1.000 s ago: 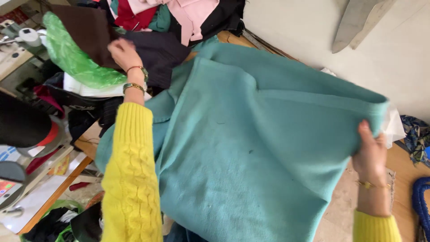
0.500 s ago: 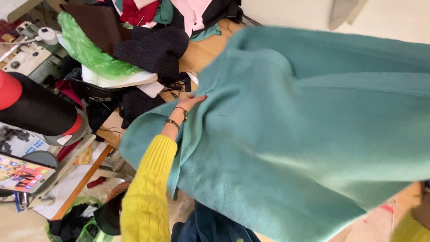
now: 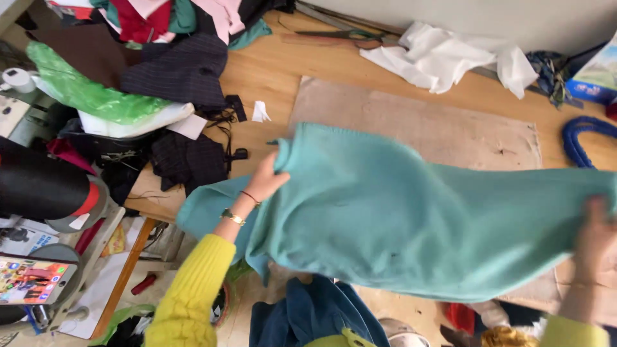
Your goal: Laying out and smoothing fabric on a workbench and aligning a garment pattern piece on top.
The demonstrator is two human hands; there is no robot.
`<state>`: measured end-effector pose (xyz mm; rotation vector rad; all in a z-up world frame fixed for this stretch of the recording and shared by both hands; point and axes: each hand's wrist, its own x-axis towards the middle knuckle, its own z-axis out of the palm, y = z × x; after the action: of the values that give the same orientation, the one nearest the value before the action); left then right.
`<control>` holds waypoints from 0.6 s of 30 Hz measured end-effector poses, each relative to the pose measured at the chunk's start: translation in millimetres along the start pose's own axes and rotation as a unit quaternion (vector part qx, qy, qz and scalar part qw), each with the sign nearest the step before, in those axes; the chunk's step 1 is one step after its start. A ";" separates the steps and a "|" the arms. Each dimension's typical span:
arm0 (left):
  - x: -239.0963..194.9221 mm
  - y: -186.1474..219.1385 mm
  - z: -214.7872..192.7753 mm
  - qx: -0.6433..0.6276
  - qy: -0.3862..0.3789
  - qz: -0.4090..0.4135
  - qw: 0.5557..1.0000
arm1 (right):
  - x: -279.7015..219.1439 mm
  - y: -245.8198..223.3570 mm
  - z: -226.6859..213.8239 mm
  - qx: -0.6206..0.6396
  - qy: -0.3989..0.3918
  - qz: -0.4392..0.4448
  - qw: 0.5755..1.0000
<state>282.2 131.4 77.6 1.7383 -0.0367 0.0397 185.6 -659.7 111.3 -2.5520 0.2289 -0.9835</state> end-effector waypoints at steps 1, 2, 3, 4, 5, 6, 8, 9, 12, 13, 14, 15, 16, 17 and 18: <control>-4.9 -5.6 11.8 0.063 -0.036 0.056 0.996 | -12.1 12.2 20.7 -0.023 0.000 -0.008 1.000; -8.0 -4.4 15.6 0.062 -0.039 0.053 0.996 | -27.5 17.1 46.0 -0.026 -0.002 -0.005 1.000; -9.9 -2.4 19.5 0.069 -0.039 0.048 0.996 | -41.8 22.5 72.2 -0.160 0.001 0.017 0.987; -11.4 -0.1 23.5 0.076 -0.039 0.043 0.995 | -55.7 28.0 98.3 -0.291 0.003 0.039 0.956; -10.8 -6.8 25.0 0.075 -0.039 0.041 0.996 | -65.9 -5.4 112.4 -0.292 0.002 0.039 0.956; -10.0 -13.2 26.1 0.046 -0.040 0.010 0.998 | -75.7 -39.2 126.6 -0.363 -0.019 0.015 0.931; 0.0 -19.1 29.2 0.016 -0.035 -0.016 0.999 | -75.7 -114.7 160.3 -0.428 -0.034 -0.012 0.903; 2.0 -21.3 32.4 -0.051 -0.007 -0.106 0.993 | -76.0 -154.7 174.3 -0.186 -0.083 -0.088 0.975; 11.6 32.6 16.3 -0.167 0.041 -0.270 0.947 | -80.6 -242.3 210.0 0.033 -0.163 -0.160 0.973; 14.8 60.3 7.4 -0.215 0.059 -0.342 0.913 | -82.2 -265.4 220.0 -0.007 -0.201 -0.160 0.966; 45.5 -6.2 -1.1 -0.218 0.062 -0.342 0.912 | -76.0 -278.4 225.7 -0.007 -0.203 -0.164 0.965; 77.1 -66.0 -1.6 -0.357 0.093 -0.342 0.864 | -69.7 -291.8 232.1 -0.001 -0.244 -0.145 0.959; 118.7 -116.2 8.2 -0.488 0.122 -0.334 0.797 | -63.3 -305.2 238.2 0.005 -0.284 -0.126 0.950; 114.4 -80.3 12.5 -0.490 0.125 -0.332 0.797 | -57.2 -313.4 249.5 0.006 -0.284 -0.130 0.950; 110.3 -44.2 17.2 -0.311 0.084 -0.337 0.885 | -50.8 -321.6 260.6 0.046 -0.291 -0.161 0.942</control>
<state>394.6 121.6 36.4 1.0217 0.6231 -0.3049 326.7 -274.0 38.5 -2.7040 -0.4022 -0.2846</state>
